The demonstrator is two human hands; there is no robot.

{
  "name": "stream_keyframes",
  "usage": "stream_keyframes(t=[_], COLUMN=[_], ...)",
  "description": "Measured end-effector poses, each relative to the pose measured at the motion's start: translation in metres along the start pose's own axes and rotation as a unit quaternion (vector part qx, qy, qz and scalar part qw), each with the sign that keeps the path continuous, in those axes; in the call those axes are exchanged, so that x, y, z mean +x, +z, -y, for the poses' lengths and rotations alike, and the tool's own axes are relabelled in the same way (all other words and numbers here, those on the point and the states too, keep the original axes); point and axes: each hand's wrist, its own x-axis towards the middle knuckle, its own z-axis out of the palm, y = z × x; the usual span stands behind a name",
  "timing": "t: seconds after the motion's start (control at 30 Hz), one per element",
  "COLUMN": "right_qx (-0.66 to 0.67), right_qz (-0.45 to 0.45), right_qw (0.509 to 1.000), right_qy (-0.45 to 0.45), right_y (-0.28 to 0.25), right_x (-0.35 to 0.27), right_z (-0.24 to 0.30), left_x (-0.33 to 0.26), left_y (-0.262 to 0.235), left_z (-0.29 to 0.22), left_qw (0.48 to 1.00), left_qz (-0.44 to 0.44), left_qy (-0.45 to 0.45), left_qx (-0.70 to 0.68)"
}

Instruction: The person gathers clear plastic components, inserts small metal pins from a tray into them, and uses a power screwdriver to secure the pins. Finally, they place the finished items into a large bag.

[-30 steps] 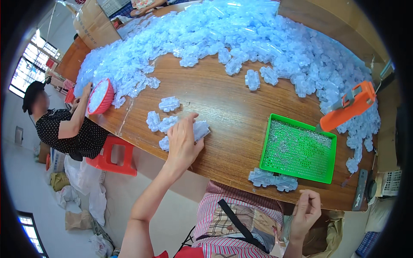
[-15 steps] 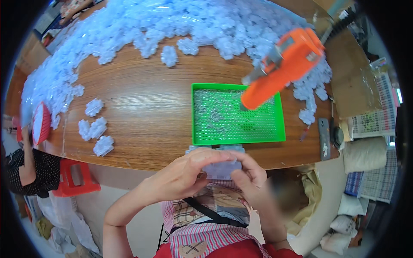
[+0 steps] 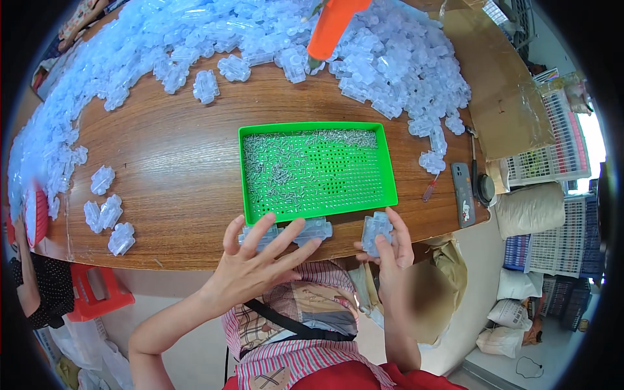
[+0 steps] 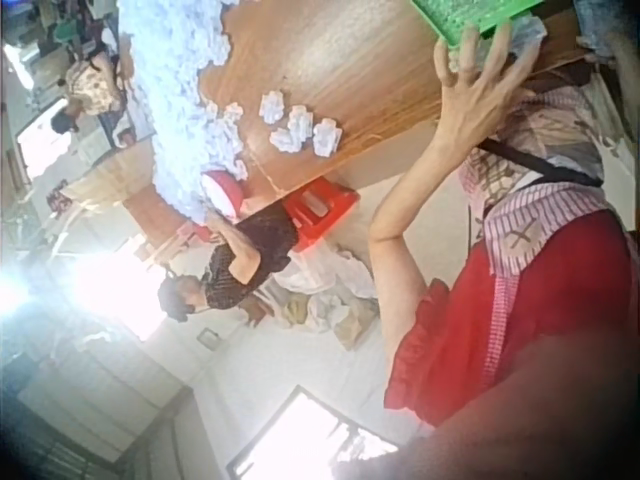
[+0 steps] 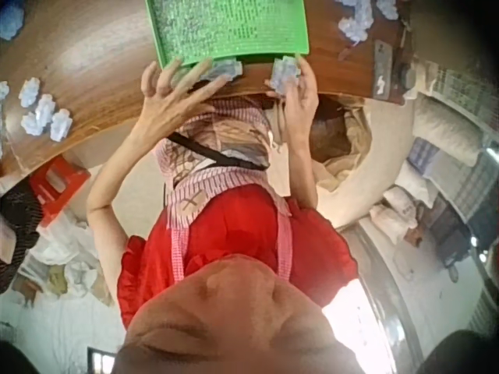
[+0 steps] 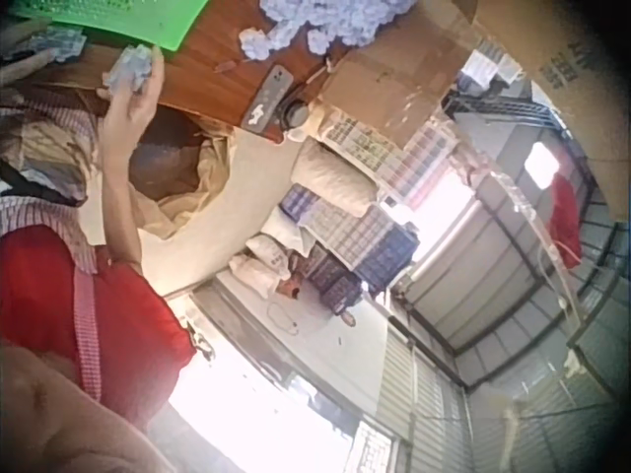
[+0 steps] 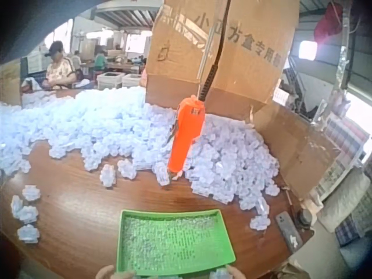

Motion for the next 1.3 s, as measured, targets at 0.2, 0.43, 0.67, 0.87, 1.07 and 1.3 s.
stream_keyframes(t=[0.2,0.43,0.67,0.87,1.07,1.3], right_qx=[-0.006,-0.256,-0.425,-0.226,-0.175,-0.137], right_qz=[-0.072,-0.12,-0.127,-0.159,-0.14,-0.009], right_qw=[0.994,0.957,0.881,0.937,0.939,0.932], right_qy=[-0.083,-0.061,-0.163,-0.214,-0.26,-0.335], right_y=[0.014,0.019,0.022,-0.001,-0.001,0.037], right_x=[0.0,-0.002,0.004,0.0,-0.001,-0.014], right_z=[-0.013,-0.014,-0.022,-0.018,-0.001,0.014], left_x=[-0.002,0.0,-0.006,-0.023,-0.122,-0.143], left_y=[0.011,0.012,0.013,-0.04,-0.094,-0.097], left_z=[0.0,0.002,0.006,0.038,0.1,0.104], left_qw=[0.998,0.998,0.999,0.971,0.837,0.878], left_qz=[0.06,0.064,0.028,-0.113,-0.033,-0.101], left_qy=[0.004,0.013,0.011,-0.204,-0.541,-0.462], left_qx=[0.036,0.019,-0.011,-0.048,0.081,-0.068])
